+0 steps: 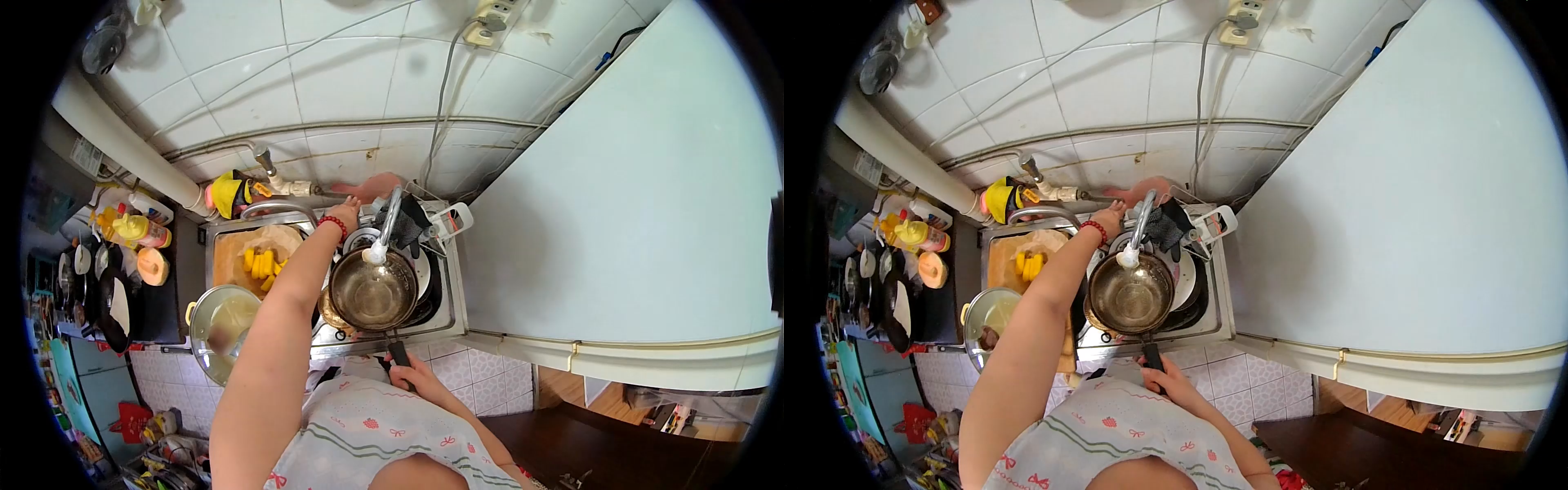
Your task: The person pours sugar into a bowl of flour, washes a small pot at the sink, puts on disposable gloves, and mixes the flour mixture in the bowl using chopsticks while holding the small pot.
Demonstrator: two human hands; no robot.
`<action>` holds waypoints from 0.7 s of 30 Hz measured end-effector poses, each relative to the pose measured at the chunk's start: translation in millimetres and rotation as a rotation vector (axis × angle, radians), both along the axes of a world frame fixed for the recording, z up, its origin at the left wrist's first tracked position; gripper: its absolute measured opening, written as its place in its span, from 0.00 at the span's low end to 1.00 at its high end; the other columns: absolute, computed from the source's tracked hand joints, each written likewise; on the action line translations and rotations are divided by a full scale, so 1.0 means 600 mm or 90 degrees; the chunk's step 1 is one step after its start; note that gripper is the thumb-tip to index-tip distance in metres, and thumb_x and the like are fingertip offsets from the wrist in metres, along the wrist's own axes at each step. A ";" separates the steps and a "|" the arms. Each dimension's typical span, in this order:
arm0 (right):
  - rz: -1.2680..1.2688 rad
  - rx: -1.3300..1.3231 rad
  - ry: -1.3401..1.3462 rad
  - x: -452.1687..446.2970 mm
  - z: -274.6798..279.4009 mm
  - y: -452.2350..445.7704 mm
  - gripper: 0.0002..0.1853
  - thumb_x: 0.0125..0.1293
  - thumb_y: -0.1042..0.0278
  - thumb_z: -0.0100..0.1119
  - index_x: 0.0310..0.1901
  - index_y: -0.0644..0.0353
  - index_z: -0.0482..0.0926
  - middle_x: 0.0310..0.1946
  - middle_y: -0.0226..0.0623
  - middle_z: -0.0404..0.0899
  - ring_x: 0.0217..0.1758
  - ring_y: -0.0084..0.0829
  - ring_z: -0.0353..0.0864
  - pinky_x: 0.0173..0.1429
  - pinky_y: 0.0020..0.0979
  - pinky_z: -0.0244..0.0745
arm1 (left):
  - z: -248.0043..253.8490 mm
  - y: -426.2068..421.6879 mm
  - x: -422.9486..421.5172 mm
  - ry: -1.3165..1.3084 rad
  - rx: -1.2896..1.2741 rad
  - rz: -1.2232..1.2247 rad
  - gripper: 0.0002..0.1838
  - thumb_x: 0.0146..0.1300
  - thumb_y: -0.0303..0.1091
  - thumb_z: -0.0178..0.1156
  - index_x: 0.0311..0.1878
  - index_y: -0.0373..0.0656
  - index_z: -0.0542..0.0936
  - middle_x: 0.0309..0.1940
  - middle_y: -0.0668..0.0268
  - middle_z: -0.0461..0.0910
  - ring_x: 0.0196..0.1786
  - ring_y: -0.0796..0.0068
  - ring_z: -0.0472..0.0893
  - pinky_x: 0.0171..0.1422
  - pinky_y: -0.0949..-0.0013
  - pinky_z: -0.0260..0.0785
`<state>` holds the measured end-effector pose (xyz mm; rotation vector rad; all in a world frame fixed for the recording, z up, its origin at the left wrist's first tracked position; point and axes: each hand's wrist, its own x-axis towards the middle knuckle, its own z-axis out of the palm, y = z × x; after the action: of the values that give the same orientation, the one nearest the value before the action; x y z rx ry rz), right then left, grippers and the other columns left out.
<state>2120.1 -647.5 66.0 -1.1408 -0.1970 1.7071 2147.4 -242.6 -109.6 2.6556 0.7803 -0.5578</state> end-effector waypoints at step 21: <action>-0.036 -0.048 0.128 0.011 0.026 0.005 0.14 0.69 0.61 0.52 0.53 0.54 0.65 0.19 0.24 0.59 0.13 0.15 0.55 0.15 0.20 0.48 | 0.102 -0.038 -0.050 -0.356 -0.174 0.093 0.33 0.52 0.17 0.52 0.65 0.43 0.66 0.54 0.51 0.78 0.50 0.55 0.81 0.57 0.58 0.71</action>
<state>2126.6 -644.2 81.5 -1.0119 0.0246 1.7788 2117.4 -265.6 -48.2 2.3004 0.6587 0.1155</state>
